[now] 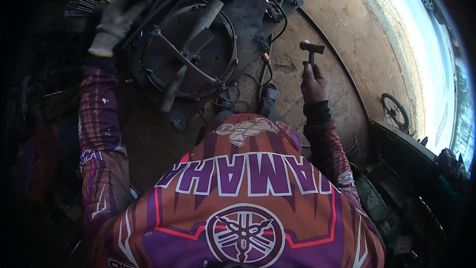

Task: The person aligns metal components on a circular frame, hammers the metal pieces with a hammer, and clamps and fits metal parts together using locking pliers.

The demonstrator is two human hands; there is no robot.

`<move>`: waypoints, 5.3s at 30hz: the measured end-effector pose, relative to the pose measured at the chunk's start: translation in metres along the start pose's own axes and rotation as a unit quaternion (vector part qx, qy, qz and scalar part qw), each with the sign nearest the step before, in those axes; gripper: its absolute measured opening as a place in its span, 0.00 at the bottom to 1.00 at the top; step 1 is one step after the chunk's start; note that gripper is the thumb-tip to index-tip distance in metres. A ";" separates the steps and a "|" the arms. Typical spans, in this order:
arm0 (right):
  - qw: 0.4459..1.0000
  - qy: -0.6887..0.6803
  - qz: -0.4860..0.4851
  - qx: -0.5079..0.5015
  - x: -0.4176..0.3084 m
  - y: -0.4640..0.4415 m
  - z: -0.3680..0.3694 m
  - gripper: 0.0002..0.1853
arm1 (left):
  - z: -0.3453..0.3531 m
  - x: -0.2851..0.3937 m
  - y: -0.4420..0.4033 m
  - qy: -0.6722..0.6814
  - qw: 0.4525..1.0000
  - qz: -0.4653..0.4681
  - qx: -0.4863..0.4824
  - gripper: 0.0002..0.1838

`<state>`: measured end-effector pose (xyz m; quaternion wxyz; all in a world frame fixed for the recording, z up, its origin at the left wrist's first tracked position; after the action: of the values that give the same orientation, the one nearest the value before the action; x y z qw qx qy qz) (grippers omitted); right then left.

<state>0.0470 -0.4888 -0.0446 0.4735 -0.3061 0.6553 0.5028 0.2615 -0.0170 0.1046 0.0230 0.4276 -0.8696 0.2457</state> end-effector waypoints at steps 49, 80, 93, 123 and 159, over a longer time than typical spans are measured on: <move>0.986 0.087 0.033 -0.140 0.002 -0.072 -0.049 0.15 | 0.158 0.312 -0.015 0.029 0.972 -0.231 0.006 0.20; 0.986 0.065 -0.002 -0.153 -0.035 -0.072 -0.025 0.15 | 0.168 0.283 -0.030 0.205 0.936 -0.275 -0.073 0.20; 0.984 0.075 0.003 -0.160 -0.028 -0.076 -0.032 0.15 | 0.164 0.271 -0.005 0.165 0.922 -0.310 -0.161 0.18; 0.983 0.072 -0.014 -0.170 -0.020 -0.077 -0.040 0.14 | 0.164 0.297 -0.014 0.218 0.943 -0.213 -0.131 0.23; 0.981 0.122 0.019 -0.147 -0.025 -0.060 -0.036 0.14 | 0.159 0.269 -0.029 0.225 0.924 -0.310 -0.023 0.16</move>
<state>0.0976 -0.5430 -0.0421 0.3300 -0.4187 0.6324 0.5620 0.1407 -0.2999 0.0444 0.3027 0.6086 -0.6711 0.2960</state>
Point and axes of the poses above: each hand's wrist, its own y-axis away from the middle knuckle, its own z-axis out of the palm, x = y × z, the point moved 5 cm from there along -y, towards the middle knuckle, and after that the axes turned 1 degree about -z, right-handed, at the moved point
